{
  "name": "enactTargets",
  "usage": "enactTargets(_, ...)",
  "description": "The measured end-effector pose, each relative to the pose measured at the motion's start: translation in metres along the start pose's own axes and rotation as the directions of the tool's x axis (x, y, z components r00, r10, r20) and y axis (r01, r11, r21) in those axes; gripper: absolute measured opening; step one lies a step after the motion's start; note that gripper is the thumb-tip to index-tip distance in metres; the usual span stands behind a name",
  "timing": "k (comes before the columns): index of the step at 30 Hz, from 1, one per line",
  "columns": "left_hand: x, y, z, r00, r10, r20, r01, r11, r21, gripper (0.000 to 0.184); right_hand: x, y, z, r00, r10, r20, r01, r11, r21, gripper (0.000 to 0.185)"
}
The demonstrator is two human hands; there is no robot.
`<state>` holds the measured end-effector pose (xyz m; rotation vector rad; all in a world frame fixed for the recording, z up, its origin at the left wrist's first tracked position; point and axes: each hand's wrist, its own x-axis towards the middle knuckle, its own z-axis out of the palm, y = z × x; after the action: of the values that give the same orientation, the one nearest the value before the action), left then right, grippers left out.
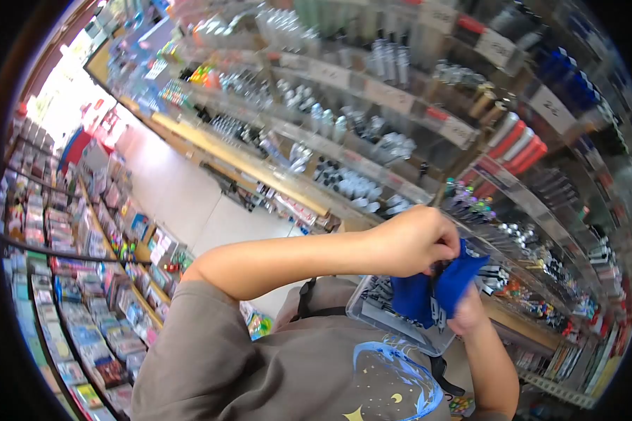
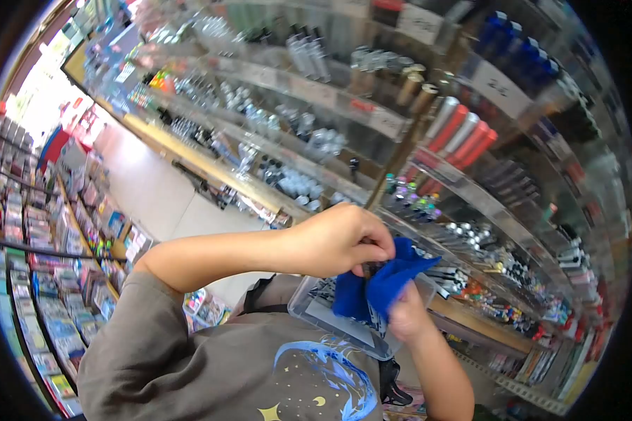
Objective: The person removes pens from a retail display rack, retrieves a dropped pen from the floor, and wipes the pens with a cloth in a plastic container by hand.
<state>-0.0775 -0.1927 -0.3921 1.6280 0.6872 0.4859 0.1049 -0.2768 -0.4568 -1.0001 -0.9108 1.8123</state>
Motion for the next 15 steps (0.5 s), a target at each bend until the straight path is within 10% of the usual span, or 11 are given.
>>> enactTargets(8, -0.02, 0.007, -0.023, 0.997, -0.044, -0.059, 0.038, 0.993, -0.111, 0.015, -0.014, -0.024, 0.033, 0.992, 0.099, -0.075, -0.116, 0.951, -0.287, 0.015)
enactTargets(12, -0.02, -0.011, -0.006, 0.972, 0.102, -0.213, -0.212, 0.772, -0.599, 0.04, -0.016, -0.02, 0.031, 0.995, 0.038, -0.092, -0.057, 0.975, -0.216, 0.019)
enactTargets(15, -0.014, -0.041, 0.037, 0.967, 0.119, -0.225, -0.198, 0.908, -0.369, 0.03, -0.012, -0.008, 0.033, 0.993, -0.032, -0.111, 0.015, 0.988, -0.152, 0.036)
